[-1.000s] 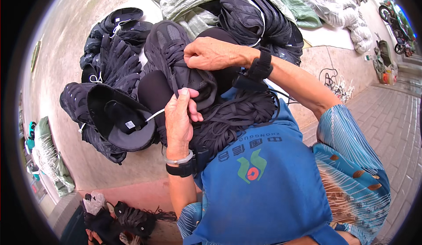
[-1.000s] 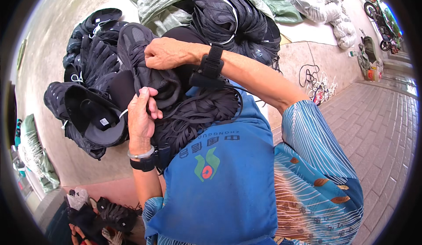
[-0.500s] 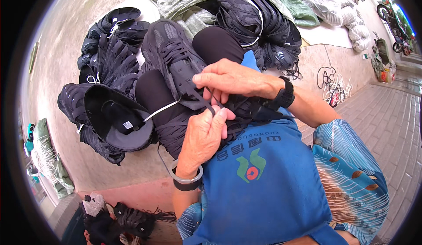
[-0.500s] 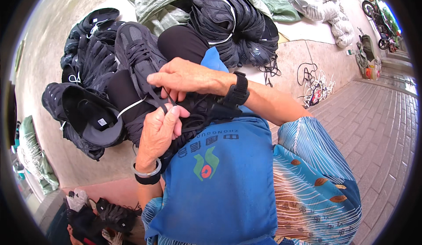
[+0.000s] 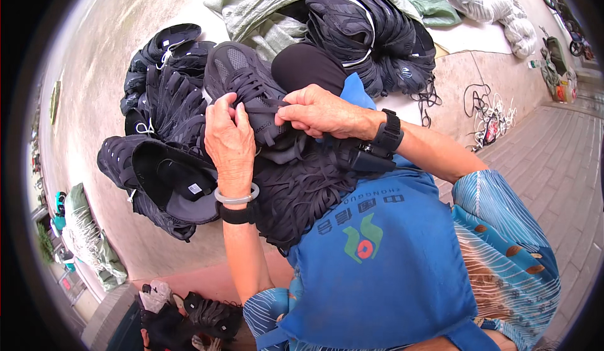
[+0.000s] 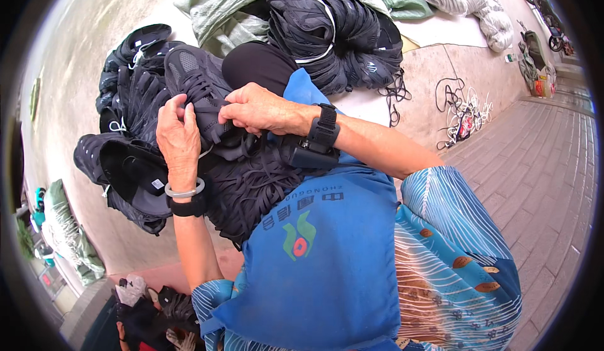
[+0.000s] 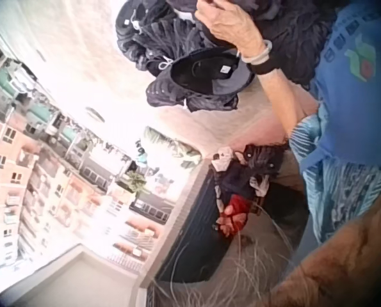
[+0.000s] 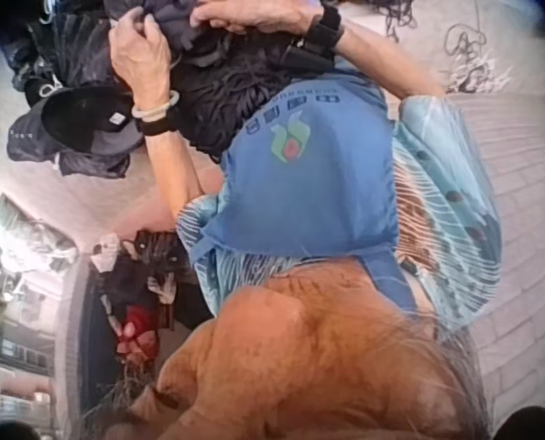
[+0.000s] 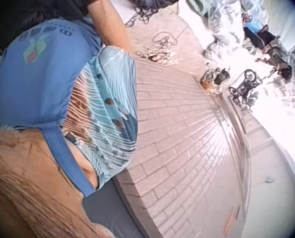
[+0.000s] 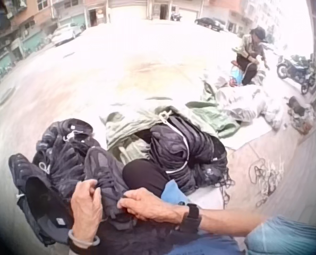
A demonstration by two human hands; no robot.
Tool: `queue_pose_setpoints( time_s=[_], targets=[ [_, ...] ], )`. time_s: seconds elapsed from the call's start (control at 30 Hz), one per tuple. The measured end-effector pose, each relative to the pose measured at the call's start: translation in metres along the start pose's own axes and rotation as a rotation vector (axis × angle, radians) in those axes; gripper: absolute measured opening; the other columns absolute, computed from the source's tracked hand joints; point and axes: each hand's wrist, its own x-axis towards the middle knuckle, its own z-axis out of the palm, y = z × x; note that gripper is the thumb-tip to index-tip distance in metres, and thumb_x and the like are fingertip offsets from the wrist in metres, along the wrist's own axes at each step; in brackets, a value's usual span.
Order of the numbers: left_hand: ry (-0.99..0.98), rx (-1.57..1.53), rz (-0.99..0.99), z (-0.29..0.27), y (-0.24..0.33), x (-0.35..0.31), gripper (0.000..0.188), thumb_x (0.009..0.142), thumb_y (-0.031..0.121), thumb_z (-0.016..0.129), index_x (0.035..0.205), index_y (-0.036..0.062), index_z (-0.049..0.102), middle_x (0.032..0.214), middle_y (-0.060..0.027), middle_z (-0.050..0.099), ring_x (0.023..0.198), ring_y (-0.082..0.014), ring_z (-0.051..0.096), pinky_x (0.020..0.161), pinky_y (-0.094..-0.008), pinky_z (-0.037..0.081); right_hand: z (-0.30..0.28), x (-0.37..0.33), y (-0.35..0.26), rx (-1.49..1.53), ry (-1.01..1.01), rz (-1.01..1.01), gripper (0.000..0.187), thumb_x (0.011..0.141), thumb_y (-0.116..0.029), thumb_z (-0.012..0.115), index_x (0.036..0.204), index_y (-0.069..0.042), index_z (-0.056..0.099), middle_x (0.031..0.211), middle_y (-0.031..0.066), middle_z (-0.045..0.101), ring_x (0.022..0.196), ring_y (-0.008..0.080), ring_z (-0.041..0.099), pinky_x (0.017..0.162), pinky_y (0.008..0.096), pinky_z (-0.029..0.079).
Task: Inserting laces and organizing black athletic shoes into bundles.
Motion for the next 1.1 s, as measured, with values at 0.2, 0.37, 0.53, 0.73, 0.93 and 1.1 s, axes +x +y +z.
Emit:
queue_pose_setpoints(
  time_s=[0.2, 0.37, 0.53, 0.73, 0.93, 1.1],
  targets=[
    [0.039, 0.095, 0.105, 0.005, 0.011, 0.006, 0.008, 0.087, 0.006, 0.059, 0.094, 0.0048, 0.061, 0.086, -0.0117, 0.057, 0.075, -0.0304, 0.059, 0.068, -0.0377, 0.048, -0.005, 0.002, 0.002, -0.065, -0.015, -0.025, 0.021, 0.09, -0.021, 0.058, 0.084, -0.002, 0.065, 0.06, -0.003, 0.048, 0.045, 0.0032, 0.04, 0.038, 0.0197, 0.03],
    [0.081, 0.059, 0.181, 0.01, -0.003, 0.005, 0.008, 0.087, 0.008, 0.059, 0.093, 0.0017, 0.06, 0.082, -0.01, 0.055, 0.072, -0.026, 0.058, 0.066, -0.0356, 0.047, -0.002, 0.001, 0.001, -0.084, -0.017, -0.031, 0.02, 0.089, -0.02, 0.058, 0.084, -0.002, 0.065, 0.06, -0.0029, 0.048, 0.045, 0.0034, 0.04, 0.039, 0.0205, 0.031],
    [-0.364, -0.68, -0.49, -0.004, -0.003, 0.022, 0.013, 0.091, 0.016, 0.057, 0.091, 0.0022, 0.058, 0.064, 0.0058, 0.043, 0.056, -0.0045, 0.042, 0.051, -0.0215, 0.036, -0.002, 0.006, 0.005, -0.065, -0.031, -0.015, 0.017, 0.087, -0.016, 0.058, 0.081, 0.0, 0.062, 0.056, -0.0016, 0.047, 0.041, 0.0055, 0.04, 0.036, 0.0227, 0.031],
    [-0.425, -0.993, -0.687, -0.004, -0.011, 0.021, 0.017, 0.092, 0.024, 0.058, 0.088, 0.0068, 0.056, 0.058, 0.0083, 0.037, 0.045, -0.0026, 0.031, 0.043, -0.0193, 0.029, -0.001, 0.001, -0.001, -0.027, -0.08, 0.0, 0.015, 0.087, -0.014, 0.058, 0.081, -0.001, 0.062, 0.054, -0.0036, 0.044, 0.04, 0.004, 0.034, 0.036, 0.0225, 0.025],
    [-0.226, -0.757, -0.659, 0.007, -0.011, 0.001, 0.018, 0.093, 0.021, 0.055, 0.093, 0.0033, 0.052, 0.061, 0.0023, 0.044, 0.045, -0.0054, 0.039, 0.041, -0.0209, 0.035, -0.019, -0.021, -0.025, 0.001, -0.244, 0.115, 0.02, 0.091, -0.021, 0.057, 0.085, -0.002, 0.063, 0.056, -0.0085, 0.037, 0.045, -0.0002, 0.028, 0.039, 0.0194, 0.02],
    [-0.036, -0.703, -0.553, 0.007, -0.021, -0.01, 0.015, 0.092, 0.014, 0.056, 0.097, 0.0013, 0.05, 0.071, -0.0009, 0.049, 0.047, -0.006, 0.044, 0.043, -0.0204, 0.039, -0.004, -0.024, -0.03, -0.439, -0.246, -0.144, 0.026, 0.092, -0.023, 0.053, 0.084, -0.002, 0.064, 0.058, -0.0047, 0.042, 0.051, 0.0036, 0.037, 0.046, 0.0232, 0.03]
  ],
)
